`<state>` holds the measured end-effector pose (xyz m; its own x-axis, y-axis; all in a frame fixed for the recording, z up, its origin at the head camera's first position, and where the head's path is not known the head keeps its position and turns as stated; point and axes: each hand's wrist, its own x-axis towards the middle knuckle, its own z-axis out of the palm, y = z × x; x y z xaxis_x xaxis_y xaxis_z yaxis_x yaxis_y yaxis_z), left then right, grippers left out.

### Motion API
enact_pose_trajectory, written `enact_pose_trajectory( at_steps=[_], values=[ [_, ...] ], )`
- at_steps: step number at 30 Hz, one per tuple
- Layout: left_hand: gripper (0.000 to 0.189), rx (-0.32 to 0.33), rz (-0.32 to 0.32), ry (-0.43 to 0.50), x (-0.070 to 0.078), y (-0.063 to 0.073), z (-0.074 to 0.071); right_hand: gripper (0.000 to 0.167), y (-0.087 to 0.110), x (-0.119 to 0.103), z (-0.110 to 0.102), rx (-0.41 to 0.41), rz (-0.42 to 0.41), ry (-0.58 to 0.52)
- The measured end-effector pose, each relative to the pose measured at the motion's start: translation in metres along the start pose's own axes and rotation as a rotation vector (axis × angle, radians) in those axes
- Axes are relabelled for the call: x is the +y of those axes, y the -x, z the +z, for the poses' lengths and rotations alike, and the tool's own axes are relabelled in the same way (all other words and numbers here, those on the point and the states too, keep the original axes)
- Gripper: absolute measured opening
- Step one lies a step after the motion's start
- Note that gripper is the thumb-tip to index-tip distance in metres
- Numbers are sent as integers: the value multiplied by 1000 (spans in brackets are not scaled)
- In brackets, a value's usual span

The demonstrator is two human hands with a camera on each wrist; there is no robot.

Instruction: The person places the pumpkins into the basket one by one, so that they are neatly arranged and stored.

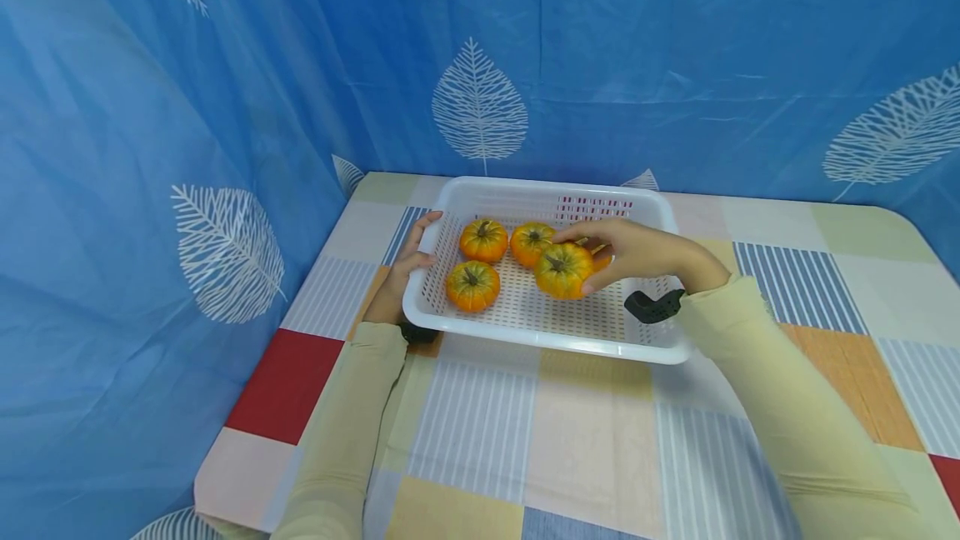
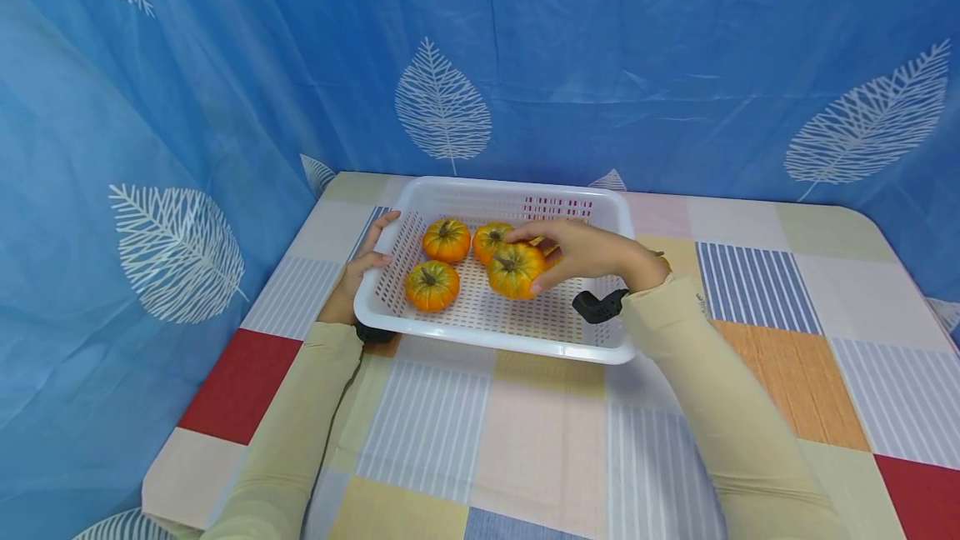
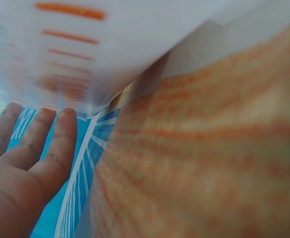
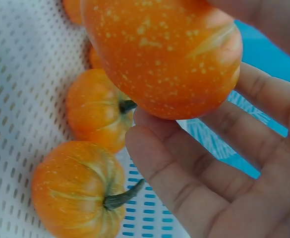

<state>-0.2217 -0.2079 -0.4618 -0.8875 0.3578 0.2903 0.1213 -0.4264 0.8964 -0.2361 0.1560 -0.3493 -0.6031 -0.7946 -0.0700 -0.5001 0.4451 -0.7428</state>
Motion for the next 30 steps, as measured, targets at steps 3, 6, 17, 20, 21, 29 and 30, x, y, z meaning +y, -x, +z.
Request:
enact_pose_trajectory(
  at_steps=[3,6,17,20,21,29,30],
  values=[
    [72,5,-7,-11,0,0,1,69,-5,2,1,-30,18,-13],
    [72,5,-13,-18,1,0,1,70,-11,4,1,-56,32,-50],
    [72,7,-12,-22,1,1,1,75,-31,9,7,-148,59,-43],
    [72,7,-15,-16,2,1,2,76,-35,9,9,-163,68,-16],
    [72,6,-13,-15,1,1,2,76,-37,8,10,-167,75,-13],
    [72,12,-14,-20,1,1,1,77,-47,6,15,-199,122,10],
    [71,15,-15,-17,1,1,1,76,-48,6,15,-202,127,10]
  ],
)
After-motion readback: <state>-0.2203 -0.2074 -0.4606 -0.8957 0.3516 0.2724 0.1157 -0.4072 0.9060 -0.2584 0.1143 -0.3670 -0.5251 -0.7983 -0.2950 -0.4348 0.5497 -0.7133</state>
